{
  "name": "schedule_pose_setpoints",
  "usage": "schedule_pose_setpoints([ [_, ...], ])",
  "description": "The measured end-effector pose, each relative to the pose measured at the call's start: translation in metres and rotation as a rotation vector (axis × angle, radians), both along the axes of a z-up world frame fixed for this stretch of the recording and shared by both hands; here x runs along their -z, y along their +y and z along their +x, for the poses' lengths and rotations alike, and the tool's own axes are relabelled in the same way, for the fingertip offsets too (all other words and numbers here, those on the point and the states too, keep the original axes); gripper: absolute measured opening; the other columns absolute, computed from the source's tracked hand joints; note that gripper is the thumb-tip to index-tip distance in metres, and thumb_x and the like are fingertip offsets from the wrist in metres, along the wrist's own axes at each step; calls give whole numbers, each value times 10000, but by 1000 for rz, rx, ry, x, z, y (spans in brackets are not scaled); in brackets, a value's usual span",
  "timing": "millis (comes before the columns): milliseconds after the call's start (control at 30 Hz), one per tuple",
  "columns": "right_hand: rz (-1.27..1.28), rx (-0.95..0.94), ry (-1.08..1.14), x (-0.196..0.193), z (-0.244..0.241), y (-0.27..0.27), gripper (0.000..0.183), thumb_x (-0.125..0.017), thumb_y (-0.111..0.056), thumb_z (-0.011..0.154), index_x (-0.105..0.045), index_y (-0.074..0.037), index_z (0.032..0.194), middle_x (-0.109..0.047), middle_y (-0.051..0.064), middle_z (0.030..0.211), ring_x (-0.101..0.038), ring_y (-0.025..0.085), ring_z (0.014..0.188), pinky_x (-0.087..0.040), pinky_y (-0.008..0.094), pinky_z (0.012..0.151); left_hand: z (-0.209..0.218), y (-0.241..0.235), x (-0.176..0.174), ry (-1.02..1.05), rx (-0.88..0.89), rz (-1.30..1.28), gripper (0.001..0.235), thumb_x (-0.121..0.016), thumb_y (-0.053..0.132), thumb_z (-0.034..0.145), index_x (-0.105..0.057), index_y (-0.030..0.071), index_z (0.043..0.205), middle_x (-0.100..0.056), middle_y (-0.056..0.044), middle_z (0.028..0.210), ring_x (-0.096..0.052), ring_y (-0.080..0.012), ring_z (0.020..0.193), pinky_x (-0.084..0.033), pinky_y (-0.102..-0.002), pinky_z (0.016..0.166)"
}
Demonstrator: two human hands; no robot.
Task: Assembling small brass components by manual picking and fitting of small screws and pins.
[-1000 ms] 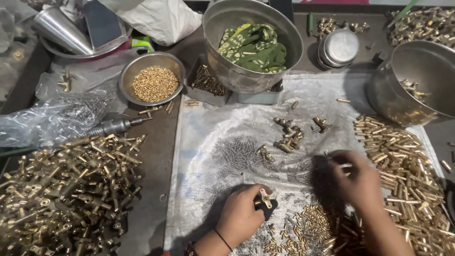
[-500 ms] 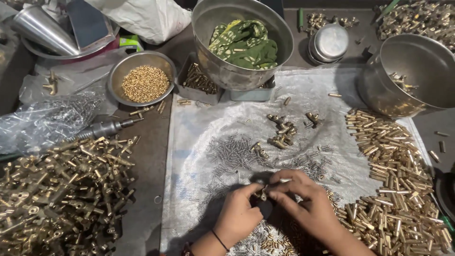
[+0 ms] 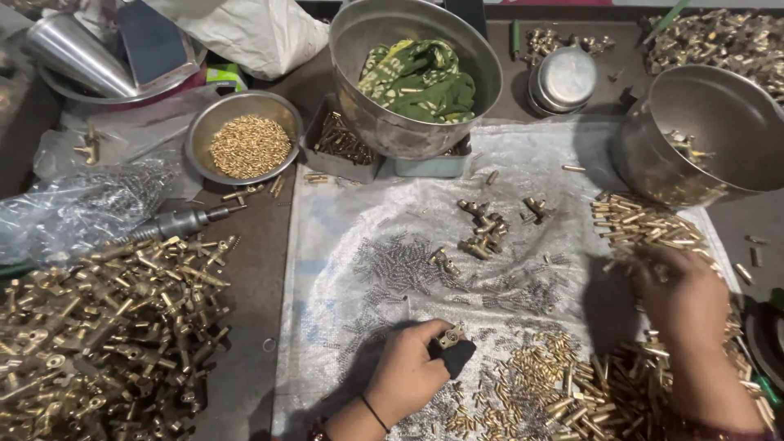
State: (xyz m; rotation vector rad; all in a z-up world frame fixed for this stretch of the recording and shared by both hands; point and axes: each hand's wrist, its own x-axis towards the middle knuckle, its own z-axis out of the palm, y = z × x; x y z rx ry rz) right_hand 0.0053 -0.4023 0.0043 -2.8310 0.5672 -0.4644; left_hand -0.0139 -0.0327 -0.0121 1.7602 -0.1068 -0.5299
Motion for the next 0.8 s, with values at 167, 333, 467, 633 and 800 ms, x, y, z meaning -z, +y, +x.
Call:
schedule_pose_setpoints([
  [167, 505, -446, 59, -22, -20, 121, 221, -789, -109, 796, -789, -131, 1016, -770, 35, 1097, -748, 173, 1014, -577, 329, 839, -1, -1, 6, 9, 53, -18, 241, -759, 242, 879, -751, 66, 1043, -577, -5, 576, -491, -63, 518, -408, -289, 488],
  [333, 1034, -620, 240, -22, -24, 158, 207, -776, -74, 831, -810, -29, 1030, -803, 69, 1019, -742, 160, 955, -575, 293, 874, -4, 2, 4, -120, 92, -149, 210, -752, 182, 899, -715, 22, 1031, -639, -10, 700, -576, -71, 630, -474, -286, 562],
  [467, 1252, -375, 360, -17, -23, 161, 218, -752, -53, 840, -813, 6, 1041, -819, 86, 984, -740, 151, 907, -582, 303, 843, -4, 3, 5, -190, 99, -202, 211, -761, 171, 908, -717, 20, 1050, -643, -22, 742, -580, -81, 650, -473, -286, 581],
  [633, 1257, -362, 385, -16, -29, 162, 220, -760, -55, 835, -816, 7, 1039, -825, 98, 1008, -745, 164, 928, -588, 316, 856, -8, 5, 9, -91, 158, -256, 223, -769, 188, 899, -746, 20, 1045, -677, -1, 756, -560, -46, 671, -485, -256, 597],
  [800, 872, -771, 151, -29, -35, 167, 255, -794, -62, 794, -800, -38, 1048, -804, 87, 1107, -739, 210, 1071, -559, 357, 956, -5, 3, 37, 266, 148, -550, 239, -688, 275, 963, -735, 43, 994, -684, 11, 759, -548, -42, 604, -427, -207, 530],
])
